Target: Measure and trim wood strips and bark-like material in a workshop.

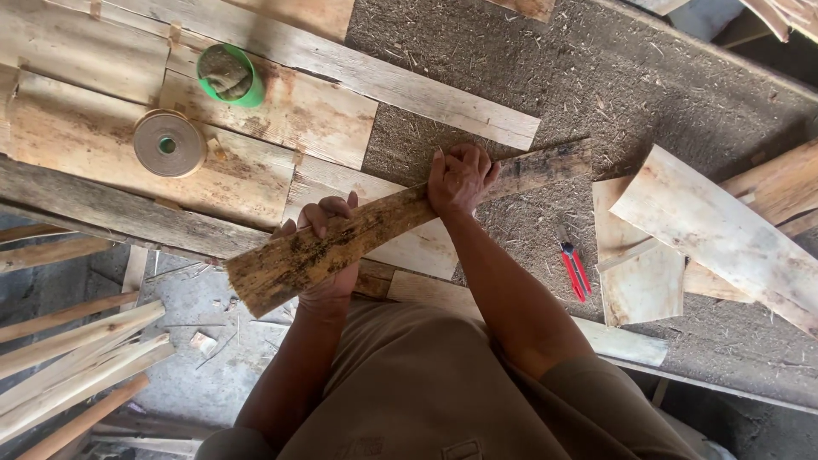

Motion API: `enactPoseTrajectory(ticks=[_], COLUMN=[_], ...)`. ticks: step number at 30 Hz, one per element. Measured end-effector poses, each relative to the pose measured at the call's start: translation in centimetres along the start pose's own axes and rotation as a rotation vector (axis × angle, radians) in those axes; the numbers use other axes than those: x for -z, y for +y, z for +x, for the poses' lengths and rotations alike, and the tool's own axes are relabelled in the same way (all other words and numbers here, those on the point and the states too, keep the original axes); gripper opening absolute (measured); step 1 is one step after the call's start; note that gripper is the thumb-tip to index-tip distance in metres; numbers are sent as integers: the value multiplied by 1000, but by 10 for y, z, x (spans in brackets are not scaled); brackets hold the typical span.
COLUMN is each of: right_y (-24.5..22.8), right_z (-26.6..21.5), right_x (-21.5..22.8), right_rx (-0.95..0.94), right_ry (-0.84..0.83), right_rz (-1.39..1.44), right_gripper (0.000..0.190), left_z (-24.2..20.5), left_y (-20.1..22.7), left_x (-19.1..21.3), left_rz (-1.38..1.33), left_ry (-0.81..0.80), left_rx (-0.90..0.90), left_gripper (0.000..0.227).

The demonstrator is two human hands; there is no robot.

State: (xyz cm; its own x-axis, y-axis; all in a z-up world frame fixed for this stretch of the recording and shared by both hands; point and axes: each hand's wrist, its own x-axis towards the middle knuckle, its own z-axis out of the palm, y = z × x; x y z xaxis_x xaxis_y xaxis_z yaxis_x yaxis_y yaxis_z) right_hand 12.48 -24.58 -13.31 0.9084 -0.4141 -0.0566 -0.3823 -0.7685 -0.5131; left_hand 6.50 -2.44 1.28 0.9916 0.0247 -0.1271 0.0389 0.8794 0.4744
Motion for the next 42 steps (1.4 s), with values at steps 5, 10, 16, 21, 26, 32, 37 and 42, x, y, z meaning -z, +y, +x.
enactPoseTrajectory(ticks=[5, 10, 16, 21, 26, 32, 37, 42], right_y=[-7, -8, -2, -9, -15, 11, 80, 136], right_z=[-1, -1, -3, -3, 0, 16, 57, 77], right_x=[7, 7, 0, 6, 25, 51, 72, 57], right_rx=[-14, -11, 23, -25, -29, 32, -166, -368], right_ry=[0, 16, 74, 41, 17, 73, 84, -15], right_rz=[8, 18, 42, 41, 64, 79, -10, -97], right_gripper=[38, 36, 35, 36, 30, 23, 33, 56], left_z=[-1, -1, -5, -8, 6, 5, 1, -2], left_y=[-4, -5, -11, -15, 16, 32, 57, 72], left_x=[-6, -6, -15, -2, 5, 2, -6, -25], left_rz=[36, 123, 114, 4, 24, -116, -123, -93], left_ry=[-21, -22, -210, -98, -76, -88, -93, -162], left_rx=[-12, 7, -254, -160, 45, 93, 73, 36], left_gripper=[40, 40, 40, 32, 44, 50, 58, 61])
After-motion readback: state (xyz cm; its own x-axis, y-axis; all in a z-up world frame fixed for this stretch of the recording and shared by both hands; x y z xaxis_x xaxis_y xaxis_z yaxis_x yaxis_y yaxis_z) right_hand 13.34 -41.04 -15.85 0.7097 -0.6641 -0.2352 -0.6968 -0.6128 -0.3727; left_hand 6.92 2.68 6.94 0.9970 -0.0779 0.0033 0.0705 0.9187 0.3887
